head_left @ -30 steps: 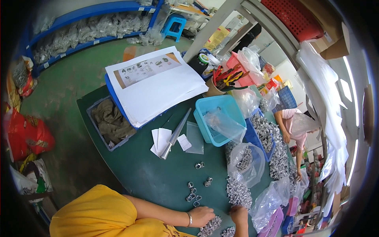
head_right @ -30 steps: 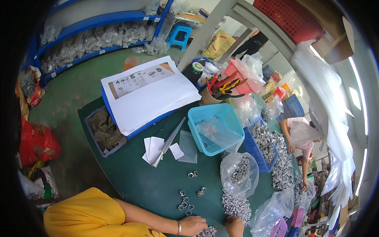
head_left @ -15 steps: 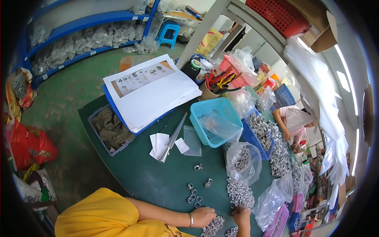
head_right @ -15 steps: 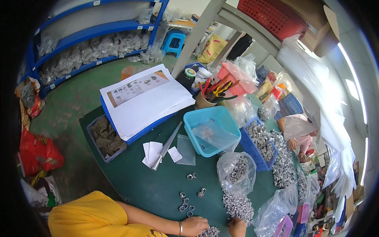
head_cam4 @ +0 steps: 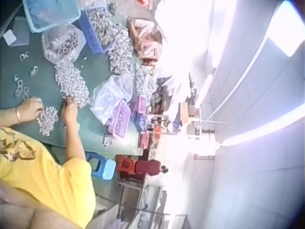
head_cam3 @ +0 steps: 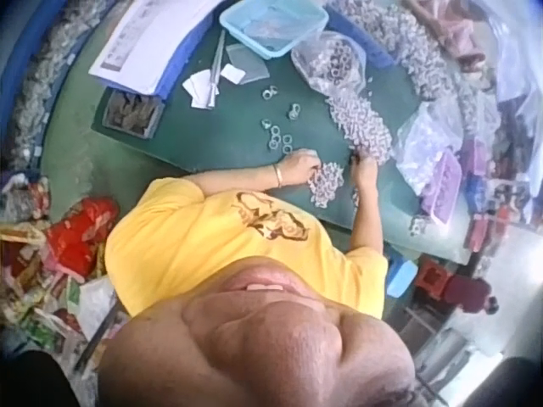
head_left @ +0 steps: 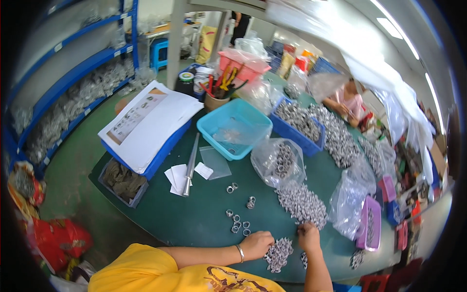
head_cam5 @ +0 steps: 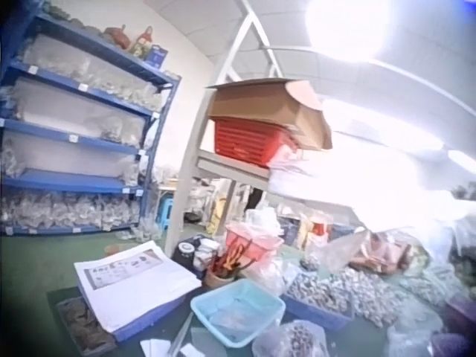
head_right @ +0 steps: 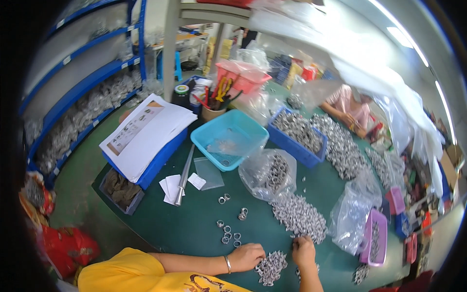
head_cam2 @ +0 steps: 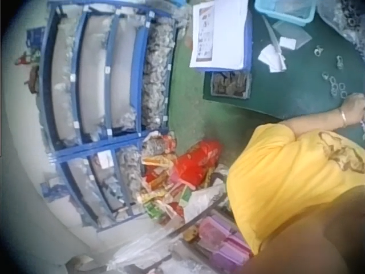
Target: The person sorts small metal rings on a green table by hand, picking them from a pile and placing them into smaller groups.
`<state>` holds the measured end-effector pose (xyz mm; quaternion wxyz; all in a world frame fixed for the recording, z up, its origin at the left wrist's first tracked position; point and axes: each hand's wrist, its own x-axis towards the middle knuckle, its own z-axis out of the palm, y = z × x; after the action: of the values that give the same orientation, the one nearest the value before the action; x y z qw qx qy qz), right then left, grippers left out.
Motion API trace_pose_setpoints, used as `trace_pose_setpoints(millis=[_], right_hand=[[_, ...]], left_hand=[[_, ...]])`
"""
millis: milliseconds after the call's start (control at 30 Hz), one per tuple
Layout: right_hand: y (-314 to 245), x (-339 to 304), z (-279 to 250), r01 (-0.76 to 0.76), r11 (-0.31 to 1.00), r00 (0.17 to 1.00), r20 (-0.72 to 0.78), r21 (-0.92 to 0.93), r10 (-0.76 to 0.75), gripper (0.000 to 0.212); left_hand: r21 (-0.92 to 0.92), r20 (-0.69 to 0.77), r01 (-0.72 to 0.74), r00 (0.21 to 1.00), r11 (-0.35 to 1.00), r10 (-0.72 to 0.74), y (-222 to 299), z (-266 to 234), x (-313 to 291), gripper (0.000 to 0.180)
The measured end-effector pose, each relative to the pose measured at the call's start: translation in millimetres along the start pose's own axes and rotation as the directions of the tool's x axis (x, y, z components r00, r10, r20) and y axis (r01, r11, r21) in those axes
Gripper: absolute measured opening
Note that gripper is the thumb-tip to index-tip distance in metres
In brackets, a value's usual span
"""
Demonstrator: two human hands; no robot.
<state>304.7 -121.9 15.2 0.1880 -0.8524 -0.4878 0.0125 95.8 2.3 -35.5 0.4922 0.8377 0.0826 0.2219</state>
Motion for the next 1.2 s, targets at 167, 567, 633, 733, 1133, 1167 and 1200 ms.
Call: trace_pose_setpoints(millis=[167, 567, 633, 733, 1133, 1167, 1200], right_hand=[[1, -7, -3, 0.096, 0.986, 0.994, -0.066, 0.139, -0.088, 0.004], [-16, -36, -9, -0.147, 0.966, 0.976, -0.13, 0.21, 0.177, 0.011], [-19, -30, 2, -0.131, 0.978, 0.979, -0.136, 0.164, 0.153, 0.013], [-13, -26, 3, -0.09, 0.986, 0.989, -0.1, 0.143, 0.105, 0.015], [-13, -24, 9, -0.087, 0.995, 0.977, -0.191, 0.052, 0.096, 0.007], [-11, -27, 6, -0.084, 0.994, 0.978, -0.183, 0.072, 0.095, 0.006], [-9, -30, 2, -0.08, 0.993, 0.98, -0.175, 0.091, 0.095, 0.005]], left_hand=[[0.108, -0.025, -0.143, 0.989, 0.984, 0.147, 0, -6, 6, 0.005], [0.146, -0.241, -0.207, 0.941, 0.967, 0.237, 56, -41, -15, 0.017], [0.197, -0.218, -0.179, 0.951, 0.964, 0.221, 56, -50, -31, 0.017], [0.252, -0.183, -0.119, 0.968, 0.96, 0.169, 55, -61, -56, 0.016], [0.316, -0.285, 0.015, 0.955, 0.949, 0.08, 39, -33, -85, 0.018], [0.309, -0.293, 0.023, 0.953, 0.951, 0.073, 39, -33, -85, 0.018], [0.313, -0.286, 0.012, 0.955, 0.95, 0.082, 38, -33, -84, 0.02]])
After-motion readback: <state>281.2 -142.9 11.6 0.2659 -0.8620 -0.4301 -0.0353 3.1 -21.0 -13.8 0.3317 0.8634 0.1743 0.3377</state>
